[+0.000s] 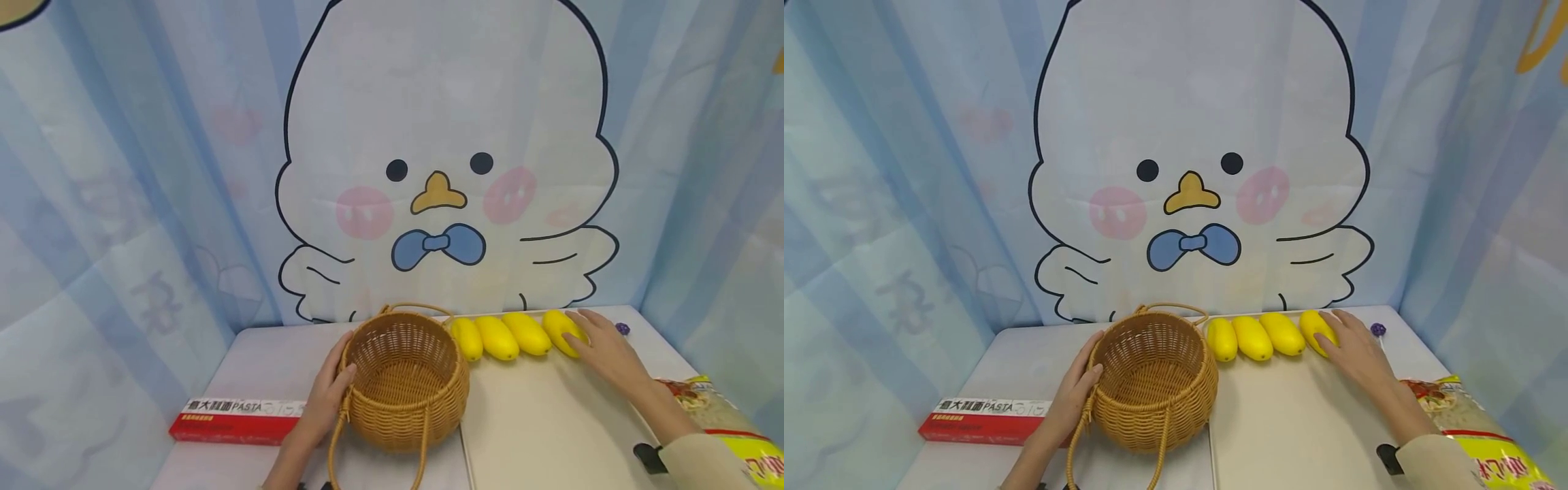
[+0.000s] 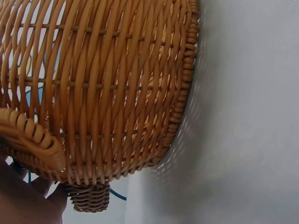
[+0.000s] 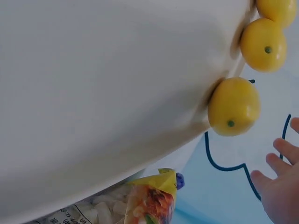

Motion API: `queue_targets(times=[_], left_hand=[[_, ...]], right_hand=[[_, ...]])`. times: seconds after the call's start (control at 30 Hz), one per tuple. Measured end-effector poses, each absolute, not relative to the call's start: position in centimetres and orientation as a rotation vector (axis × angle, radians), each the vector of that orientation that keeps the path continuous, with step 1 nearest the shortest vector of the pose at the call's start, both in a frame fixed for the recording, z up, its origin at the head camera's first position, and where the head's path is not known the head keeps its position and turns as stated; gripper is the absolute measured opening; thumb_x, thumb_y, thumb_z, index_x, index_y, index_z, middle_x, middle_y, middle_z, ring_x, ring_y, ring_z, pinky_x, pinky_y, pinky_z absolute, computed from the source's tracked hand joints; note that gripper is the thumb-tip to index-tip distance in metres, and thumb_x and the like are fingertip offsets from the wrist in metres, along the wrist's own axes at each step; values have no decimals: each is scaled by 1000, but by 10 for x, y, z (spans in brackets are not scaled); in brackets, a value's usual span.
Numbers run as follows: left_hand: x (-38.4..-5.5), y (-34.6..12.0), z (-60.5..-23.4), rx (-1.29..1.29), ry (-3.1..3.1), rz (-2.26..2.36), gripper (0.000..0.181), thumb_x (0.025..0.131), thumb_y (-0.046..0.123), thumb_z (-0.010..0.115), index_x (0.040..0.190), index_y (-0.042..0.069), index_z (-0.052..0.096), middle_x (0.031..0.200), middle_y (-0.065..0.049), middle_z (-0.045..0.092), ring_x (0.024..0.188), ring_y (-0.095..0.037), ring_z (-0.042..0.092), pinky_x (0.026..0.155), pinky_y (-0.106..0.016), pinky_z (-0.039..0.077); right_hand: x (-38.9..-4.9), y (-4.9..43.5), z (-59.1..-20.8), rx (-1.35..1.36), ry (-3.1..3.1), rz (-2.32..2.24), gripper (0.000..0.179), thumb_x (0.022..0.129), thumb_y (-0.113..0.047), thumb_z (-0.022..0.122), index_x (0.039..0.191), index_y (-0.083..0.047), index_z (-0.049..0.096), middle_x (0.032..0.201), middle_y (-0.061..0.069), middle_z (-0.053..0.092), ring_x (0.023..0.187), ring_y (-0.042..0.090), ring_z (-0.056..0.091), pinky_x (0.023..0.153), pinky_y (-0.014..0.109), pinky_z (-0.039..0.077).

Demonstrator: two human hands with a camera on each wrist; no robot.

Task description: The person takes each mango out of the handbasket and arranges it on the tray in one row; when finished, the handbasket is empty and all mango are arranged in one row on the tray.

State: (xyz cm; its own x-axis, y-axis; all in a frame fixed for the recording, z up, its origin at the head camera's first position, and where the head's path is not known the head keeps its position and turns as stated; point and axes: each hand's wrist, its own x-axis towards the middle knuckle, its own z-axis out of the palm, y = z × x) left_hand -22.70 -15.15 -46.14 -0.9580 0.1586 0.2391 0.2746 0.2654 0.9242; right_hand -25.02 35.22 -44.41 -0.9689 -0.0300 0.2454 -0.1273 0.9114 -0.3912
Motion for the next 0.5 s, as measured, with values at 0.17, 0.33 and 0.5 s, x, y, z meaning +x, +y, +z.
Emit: queue_targets(times=[0.17,0.33,0.5], left_hand=[[-228,-155,-458,-441,-2480,-1714,58,102,45,47,156,37,26,163,8,27,153,-23,24,124,-54,20],[-229,-162,-453,-422,-2544,-1537,57,102,43,49,155,35,29,162,5,31,151,-25,28,123,-55,23],[-229,-173,-447,-351,-2660,-1291,56,102,45,47,154,43,26,163,6,29,153,-26,25,122,-59,22]], right_hand=[[-246,351,-441,157,-2822,537,66,101,-46,49,150,-3,38,153,33,30,136,56,28,105,78,24],[-243,349,-439,178,-2808,445,66,101,-46,49,151,-5,38,153,32,31,137,55,29,106,78,23],[-239,349,-436,210,-2790,383,68,101,-48,48,154,-7,34,154,32,30,139,55,27,109,73,22]])
